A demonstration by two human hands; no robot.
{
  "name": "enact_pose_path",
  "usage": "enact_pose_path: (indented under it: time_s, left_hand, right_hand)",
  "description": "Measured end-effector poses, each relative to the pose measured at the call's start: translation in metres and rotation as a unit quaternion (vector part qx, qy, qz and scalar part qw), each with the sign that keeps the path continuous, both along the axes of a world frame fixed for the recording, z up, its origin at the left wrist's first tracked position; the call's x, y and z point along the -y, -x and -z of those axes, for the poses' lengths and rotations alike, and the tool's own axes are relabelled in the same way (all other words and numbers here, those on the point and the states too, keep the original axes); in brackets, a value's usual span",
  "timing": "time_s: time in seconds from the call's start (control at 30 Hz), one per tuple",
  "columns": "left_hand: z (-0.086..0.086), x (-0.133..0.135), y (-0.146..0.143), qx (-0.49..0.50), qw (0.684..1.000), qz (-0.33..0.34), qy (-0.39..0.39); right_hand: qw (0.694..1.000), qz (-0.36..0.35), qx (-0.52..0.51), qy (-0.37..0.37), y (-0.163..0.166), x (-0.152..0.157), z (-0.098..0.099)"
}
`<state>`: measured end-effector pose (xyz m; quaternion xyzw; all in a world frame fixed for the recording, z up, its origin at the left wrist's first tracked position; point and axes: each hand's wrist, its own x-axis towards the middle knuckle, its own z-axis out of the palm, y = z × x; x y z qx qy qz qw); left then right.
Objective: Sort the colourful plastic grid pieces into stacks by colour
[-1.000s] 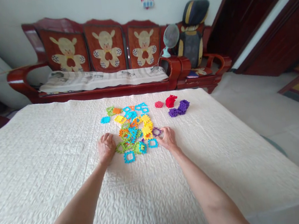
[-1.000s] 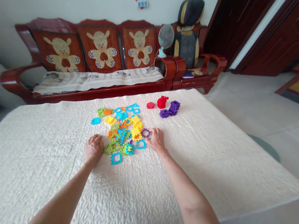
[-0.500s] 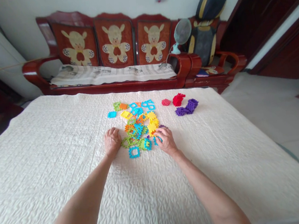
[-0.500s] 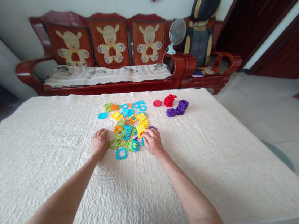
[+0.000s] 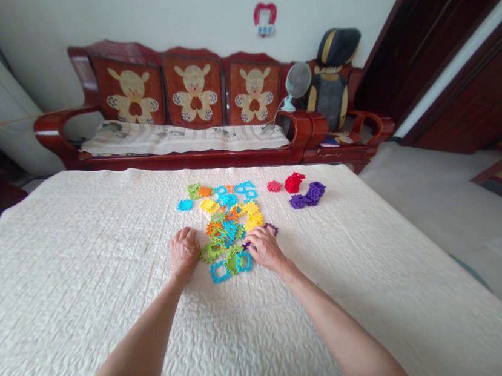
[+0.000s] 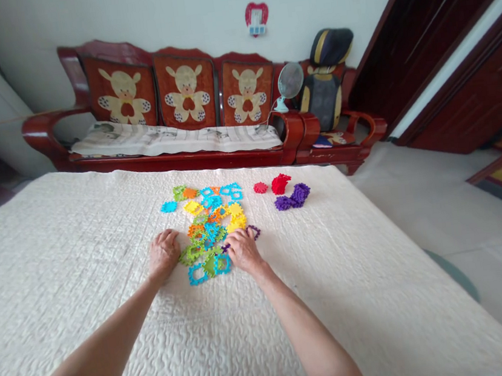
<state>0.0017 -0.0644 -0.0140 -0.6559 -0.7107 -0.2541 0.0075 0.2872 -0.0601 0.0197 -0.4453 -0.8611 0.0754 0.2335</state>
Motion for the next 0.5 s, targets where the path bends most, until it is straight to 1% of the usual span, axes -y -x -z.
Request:
enact_pose_path:
  time_s: [0.13,0.27,0.33,0.4,0.5]
  left_hand:
    - [0.000,0.000,0.001,0.002,1.000,0.006,0.000]
    - [0.001,-0.001,0.001,0.001,1.000,-0.001,0.006]
    - [0.003,-0.002,0.001,0.002,1.000,-0.004,0.005]
    - [0.006,-0.003,0.001,0.005,1.000,-0.008,0.000]
    - [0.008,-0.004,0.002,0.008,1.000,-0.008,-0.005]
  right_hand:
    - [0.994,0.062,-0.091,-0.024,-0.019,-0.003,0.000]
    - [0.973,0.140,-0.164,-0.083,-0.058,-0.002,0.007]
    - [0.963,0.177,-0.169,-0.116,-0.082,0.003,0.015]
    - [0.956,0.210,-0.153,-0.135,-0.105,0.010,0.024]
    - [0.954,0.244,-0.119,-0.128,-0.129,0.021,0.039]
